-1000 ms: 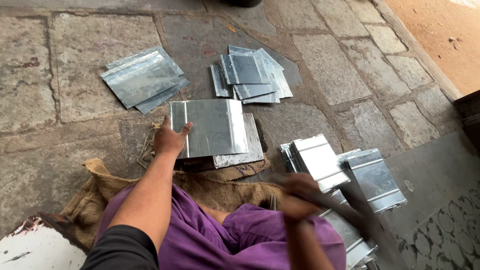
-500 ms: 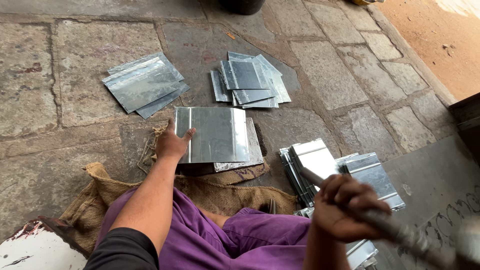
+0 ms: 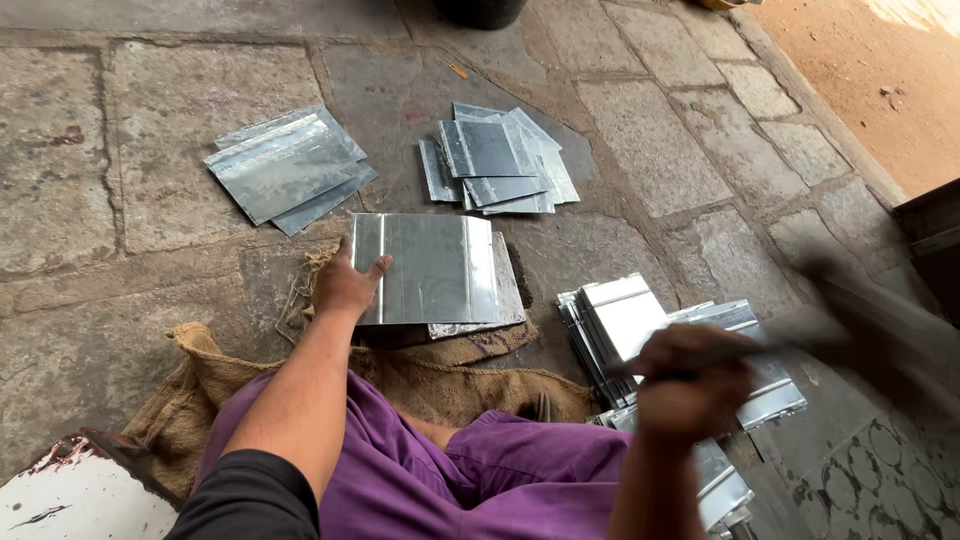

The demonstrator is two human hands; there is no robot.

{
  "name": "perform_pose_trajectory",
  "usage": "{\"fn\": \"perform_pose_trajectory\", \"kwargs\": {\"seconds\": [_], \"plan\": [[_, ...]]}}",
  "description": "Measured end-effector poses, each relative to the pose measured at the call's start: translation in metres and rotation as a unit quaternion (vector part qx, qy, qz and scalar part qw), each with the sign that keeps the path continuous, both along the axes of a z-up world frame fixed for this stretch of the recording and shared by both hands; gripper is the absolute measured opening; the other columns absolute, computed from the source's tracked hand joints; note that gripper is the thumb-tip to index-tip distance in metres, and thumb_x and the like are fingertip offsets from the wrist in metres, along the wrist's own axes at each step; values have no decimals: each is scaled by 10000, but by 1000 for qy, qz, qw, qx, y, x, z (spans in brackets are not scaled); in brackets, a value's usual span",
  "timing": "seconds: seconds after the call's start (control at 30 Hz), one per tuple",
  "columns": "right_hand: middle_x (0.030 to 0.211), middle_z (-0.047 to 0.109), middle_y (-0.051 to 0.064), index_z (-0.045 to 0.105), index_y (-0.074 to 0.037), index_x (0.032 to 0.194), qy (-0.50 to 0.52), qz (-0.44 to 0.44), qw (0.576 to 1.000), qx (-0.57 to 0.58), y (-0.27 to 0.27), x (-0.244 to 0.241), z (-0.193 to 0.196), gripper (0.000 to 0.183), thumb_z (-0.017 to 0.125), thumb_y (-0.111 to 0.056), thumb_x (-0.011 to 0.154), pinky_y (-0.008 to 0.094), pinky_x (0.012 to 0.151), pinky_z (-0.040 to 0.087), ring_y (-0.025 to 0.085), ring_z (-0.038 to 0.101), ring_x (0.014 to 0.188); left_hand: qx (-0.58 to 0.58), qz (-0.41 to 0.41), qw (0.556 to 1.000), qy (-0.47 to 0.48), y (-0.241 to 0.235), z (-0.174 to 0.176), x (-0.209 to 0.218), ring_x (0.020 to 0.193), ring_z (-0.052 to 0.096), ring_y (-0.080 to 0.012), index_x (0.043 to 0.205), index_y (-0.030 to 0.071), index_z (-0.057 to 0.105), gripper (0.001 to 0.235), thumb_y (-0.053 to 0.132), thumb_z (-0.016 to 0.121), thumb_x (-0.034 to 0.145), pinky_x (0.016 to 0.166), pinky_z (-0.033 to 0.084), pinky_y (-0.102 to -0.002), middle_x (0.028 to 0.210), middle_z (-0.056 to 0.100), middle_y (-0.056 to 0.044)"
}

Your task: The person sits on the ground and uses a hammer to repeatedly strike a metal sheet placed on a sack. They hold the sheet with one hand and strike it with the other, occasionally adjusting its position. Finished sheets are stacked nearby.

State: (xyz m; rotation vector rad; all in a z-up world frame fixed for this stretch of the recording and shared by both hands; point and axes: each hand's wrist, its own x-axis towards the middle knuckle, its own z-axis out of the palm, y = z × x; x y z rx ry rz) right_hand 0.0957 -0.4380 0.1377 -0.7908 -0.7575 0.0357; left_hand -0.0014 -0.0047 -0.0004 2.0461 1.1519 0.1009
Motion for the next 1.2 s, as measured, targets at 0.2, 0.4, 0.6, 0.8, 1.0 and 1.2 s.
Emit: {"fn": "perform_pose_trajectory", "kwargs": {"seconds": [0.2, 0.4, 0.6, 0.8, 1.0, 1.2], "plan": [[877, 669, 39, 662, -139, 1041, -116, -174, 978, -17, 43, -33, -50, 518, 395, -577, 1113, 301, 536, 447, 125, 542, 594, 36, -1, 999, -30, 4, -13, 3, 1155, 691, -331, 1626, 148, 298, 1086, 793, 619, 814, 874, 608, -407, 1429, 597, -212], [673, 604, 80, 700, -55, 906, 155, -157, 716, -662, 92, -50, -98, 515, 416, -441, 1094, 297, 421, 372, 144, 480, 493, 67, -5, 996, -56, 5, -1, 0, 1115, 716, -336, 1632, 141, 325, 1078, 804, 613, 833, 889, 609, -411, 1385, 633, -228], [796, 637, 29, 642, -134, 1023, -86, -217, 965, -117, 7, -1, 6, 483, 396, -517, 1185, 248, 470, 383, 93, 486, 529, 0, -12, 1000, 1, 0, -3, -4, 998, 775, -324, 1649, 170, 275, 1069, 763, 571, 811, 805, 656, -433, 1385, 645, -202], [872, 684, 39, 680, -161, 1034, -113, -150, 981, 38, 37, -24, -44, 439, 395, -482, 1122, 282, 562, 481, 124, 574, 666, 75, -16, 996, -38, 5, -15, 2, 1039, 725, -332, 1591, 119, 333, 1075, 806, 610, 812, 834, 615, -433, 1327, 655, -220], [753, 640, 63, 719, -96, 984, -5, -223, 796, -563, 91, -48, -105, 340, 481, -288, 1133, 294, 481, 425, 131, 527, 592, 83, -18, 995, -47, 6, -10, 2, 976, 750, -323, 1611, 121, 329, 1116, 834, 590, 792, 765, 640, -409, 1326, 655, -236], [845, 627, 66, 670, -37, 1148, 45, -49, 992, -106, 22, -19, 4, 488, 394, -438, 1112, 293, 520, 415, 146, 522, 628, 28, -43, 999, -8, 4, -21, 1, 742, 781, -272, 1656, 148, 211, 1168, 814, 542, 755, 570, 635, -370, 1363, 636, -233]]}}
